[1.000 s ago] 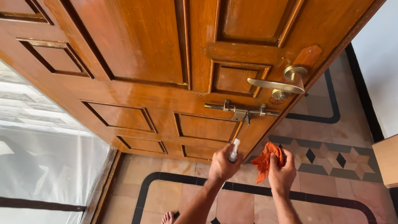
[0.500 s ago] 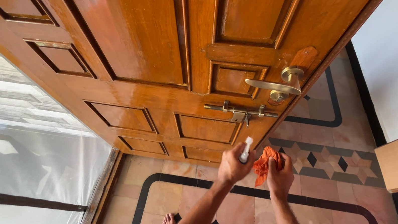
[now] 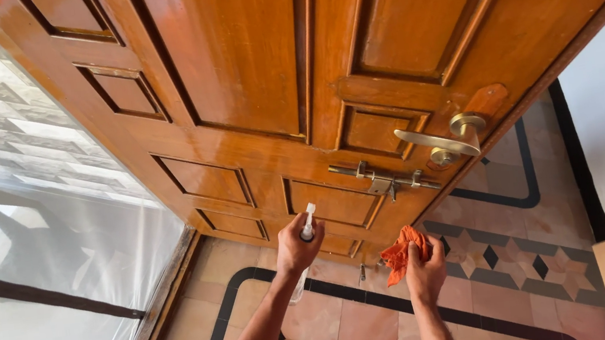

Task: The person sprays a cleaner on the wooden door and its hardware and then wipes them with a cloth.

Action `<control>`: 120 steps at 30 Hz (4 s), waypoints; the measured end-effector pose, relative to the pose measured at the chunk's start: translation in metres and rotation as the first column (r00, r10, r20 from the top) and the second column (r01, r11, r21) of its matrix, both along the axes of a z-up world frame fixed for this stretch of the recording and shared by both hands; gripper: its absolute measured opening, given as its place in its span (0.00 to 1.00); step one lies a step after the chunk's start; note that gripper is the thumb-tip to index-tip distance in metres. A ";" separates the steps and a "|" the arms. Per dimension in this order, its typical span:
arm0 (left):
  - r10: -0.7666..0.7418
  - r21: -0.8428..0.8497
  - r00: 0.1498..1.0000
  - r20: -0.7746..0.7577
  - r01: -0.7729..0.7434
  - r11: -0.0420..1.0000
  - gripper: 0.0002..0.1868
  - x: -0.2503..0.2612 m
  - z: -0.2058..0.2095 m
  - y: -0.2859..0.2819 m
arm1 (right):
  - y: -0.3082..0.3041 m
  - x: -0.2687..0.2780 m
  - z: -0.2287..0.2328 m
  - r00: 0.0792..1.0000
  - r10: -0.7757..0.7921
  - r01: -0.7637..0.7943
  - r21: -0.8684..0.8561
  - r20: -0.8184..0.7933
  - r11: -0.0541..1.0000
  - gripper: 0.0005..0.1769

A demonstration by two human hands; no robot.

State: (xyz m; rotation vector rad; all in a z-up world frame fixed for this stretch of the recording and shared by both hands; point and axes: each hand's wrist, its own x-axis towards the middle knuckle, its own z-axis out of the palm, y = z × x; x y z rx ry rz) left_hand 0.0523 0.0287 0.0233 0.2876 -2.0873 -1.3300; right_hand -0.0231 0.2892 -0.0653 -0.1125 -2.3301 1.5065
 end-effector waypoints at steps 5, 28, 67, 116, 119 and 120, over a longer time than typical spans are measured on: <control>-0.086 0.056 0.996 -0.021 0.087 0.995 0.12 -0.013 -0.009 0.013 | -0.009 -0.004 0.008 0.998 -0.019 0.018 -0.014 -0.061 1.000 0.20; -0.320 -0.008 0.940 0.118 0.323 0.946 0.14 -0.092 0.030 -0.045 | -0.082 -0.079 0.086 0.951 0.048 0.151 0.597 -0.304 0.788 0.27; -0.402 0.002 0.912 0.080 0.403 0.915 0.11 -0.115 0.011 -0.066 | -0.168 -0.039 0.038 0.989 0.056 0.061 -0.738 0.133 0.673 0.16; -0.416 -0.021 0.882 0.221 0.431 0.902 0.12 -0.143 -0.055 -0.014 | -0.158 -0.098 -0.070 0.963 -0.200 0.265 -0.504 0.179 0.822 0.11; -0.424 -0.030 0.886 0.190 0.437 0.899 0.11 -0.141 -0.056 -0.016 | -0.158 -0.086 -0.051 0.971 -0.209 0.239 -0.435 0.118 0.868 0.11; -0.430 -0.031 0.886 0.171 0.441 0.897 0.11 -0.140 -0.056 -0.017 | -0.159 -0.081 -0.040 0.980 -0.201 0.191 -0.363 0.011 0.912 0.11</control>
